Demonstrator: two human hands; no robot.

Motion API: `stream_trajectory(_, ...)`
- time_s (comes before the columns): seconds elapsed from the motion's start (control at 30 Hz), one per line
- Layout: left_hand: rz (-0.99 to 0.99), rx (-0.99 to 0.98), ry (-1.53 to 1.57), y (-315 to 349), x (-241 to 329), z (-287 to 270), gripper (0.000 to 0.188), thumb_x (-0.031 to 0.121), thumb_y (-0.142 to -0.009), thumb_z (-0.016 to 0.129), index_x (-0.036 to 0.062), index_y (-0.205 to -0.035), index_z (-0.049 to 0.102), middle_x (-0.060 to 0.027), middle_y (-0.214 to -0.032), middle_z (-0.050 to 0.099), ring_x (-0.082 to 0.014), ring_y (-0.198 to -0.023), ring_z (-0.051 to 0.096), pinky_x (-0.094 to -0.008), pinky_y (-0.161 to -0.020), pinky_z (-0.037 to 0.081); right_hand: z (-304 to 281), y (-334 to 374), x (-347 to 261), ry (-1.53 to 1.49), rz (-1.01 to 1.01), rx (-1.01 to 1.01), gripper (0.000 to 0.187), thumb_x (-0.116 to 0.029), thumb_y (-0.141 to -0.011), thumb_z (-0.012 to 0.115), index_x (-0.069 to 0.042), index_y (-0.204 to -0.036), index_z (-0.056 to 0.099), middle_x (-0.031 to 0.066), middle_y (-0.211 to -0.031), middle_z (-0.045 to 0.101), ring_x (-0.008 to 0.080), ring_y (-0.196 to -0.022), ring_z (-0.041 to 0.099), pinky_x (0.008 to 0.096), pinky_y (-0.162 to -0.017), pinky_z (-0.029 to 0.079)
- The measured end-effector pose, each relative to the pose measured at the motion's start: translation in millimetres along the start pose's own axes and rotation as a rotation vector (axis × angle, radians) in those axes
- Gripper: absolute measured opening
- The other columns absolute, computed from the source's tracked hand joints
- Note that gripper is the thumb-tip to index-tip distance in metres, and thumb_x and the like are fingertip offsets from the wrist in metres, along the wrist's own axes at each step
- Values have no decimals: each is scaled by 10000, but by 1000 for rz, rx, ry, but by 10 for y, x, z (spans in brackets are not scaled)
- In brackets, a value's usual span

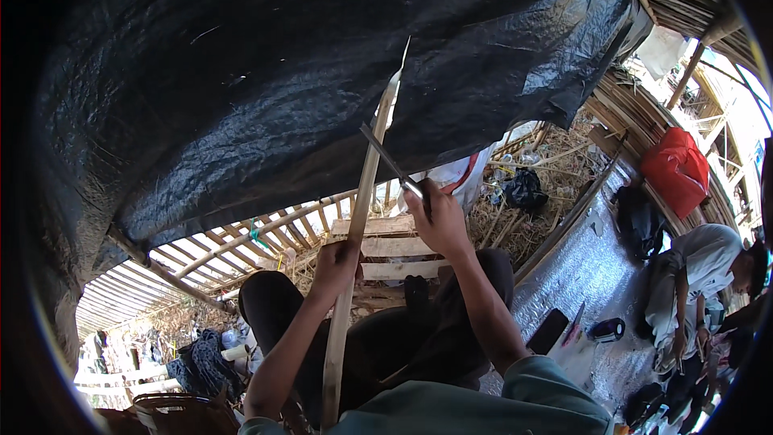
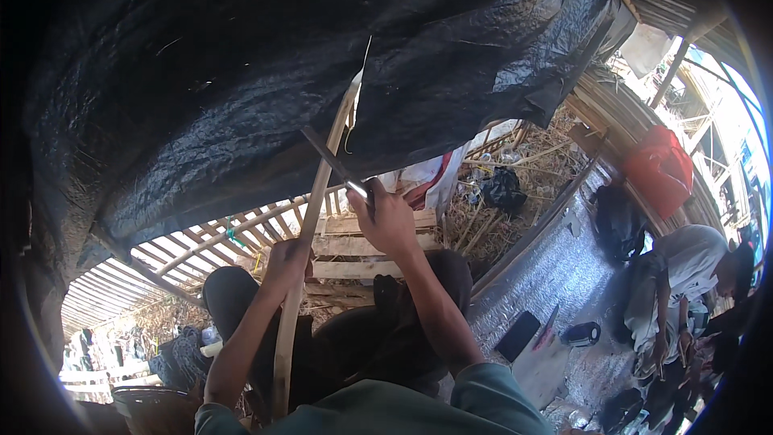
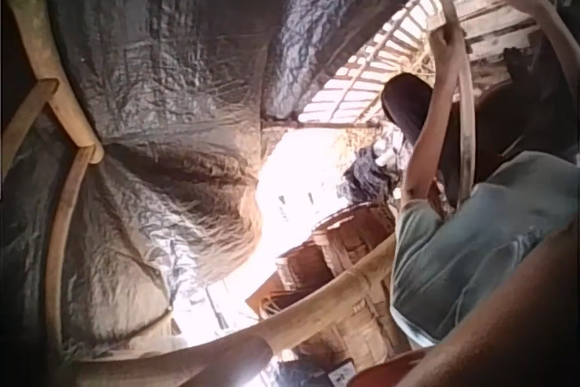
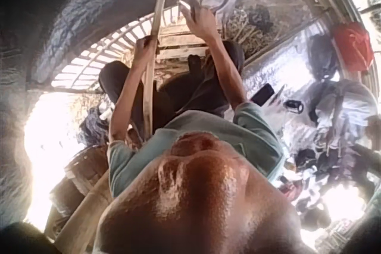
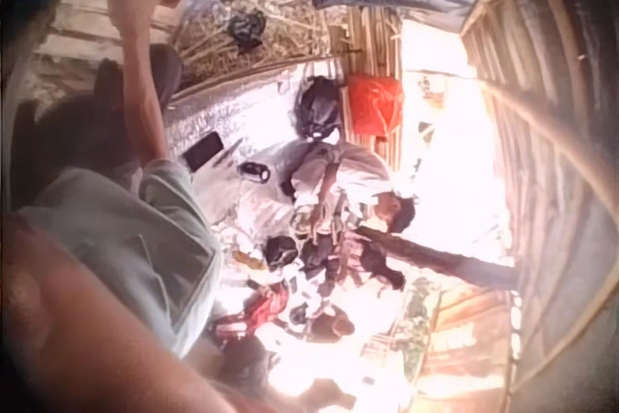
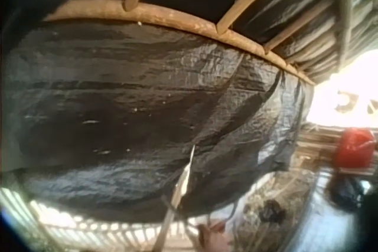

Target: The person shaves a strip of wood using a knife, removing thin layers of material while holding the strip against their leg and a wooden crate.

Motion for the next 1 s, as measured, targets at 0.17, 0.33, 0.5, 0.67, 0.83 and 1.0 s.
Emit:
stream_trajectory(0.17,-54,-78,137,-443,59,-60,358,299,-922,436,-25,-838,562,-65,-594,548,-114,-453,499,-253,-448,416,111,-212,496,-232,138,130,403,-354,-893,459,44,-855,512,182,-584,535,315,-535,567,415,-513,400)
stream_trajectory(0.33,-79,-39,209,-427,-291,-34,327,280,-910,476,-4,-770,559,-34,-582,516,-97,-460,482,-246,-432,387,345,-296,491,-905,201,143,431,-427,-946,318,-32,-904,485,22,-607,458,87,-474,415,231,-442,342)
stream_trajectory(0.5,-129,-148,315,-274,-568,197,338,340,-937,393,26,-860,492,-31,-582,512,-104,-479,519,-247,-429,396,411,-388,407,-994,207,153,427,-413,-951,310,-29,-897,490,29,-604,460,90,-481,399,229,-444,337)
stream_trajectory(0.67,-396,-272,487,-118,-780,367,318,368,-949,337,63,-896,413,-23,-595,485,-99,-411,443,-251,-368,344,478,-434,471,-991,216,161,467,-445,-944,303,-27,-904,506,35,-604,466,95,-482,404,234,-437,337)
stream_trajectory(0.83,-73,-189,231,-65,-699,242,268,259,-960,329,41,-840,427,-16,-521,417,-100,-410,408,-277,-395,332,490,-432,452,-1017,273,167,495,-485,-930,304,-37,-911,514,35,-596,459,101,-484,412,240,-420,335)
stream_trajectory(1.0,2,-135,95,17,-519,139,248,221,-954,355,26,-843,459,-24,-501,427,-103,-440,442,-266,-427,347,556,-430,442,-1029,357,75,508,-501,-925,300,-40,-909,514,33,-590,452,102,-473,408,241,-410,332)
Point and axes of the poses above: each hand's wrist, its own y-axis away from the middle knuckle, its own z-axis out of the palm, x = y × z, the point moved 6 cm from there along -y, towards the middle knuckle
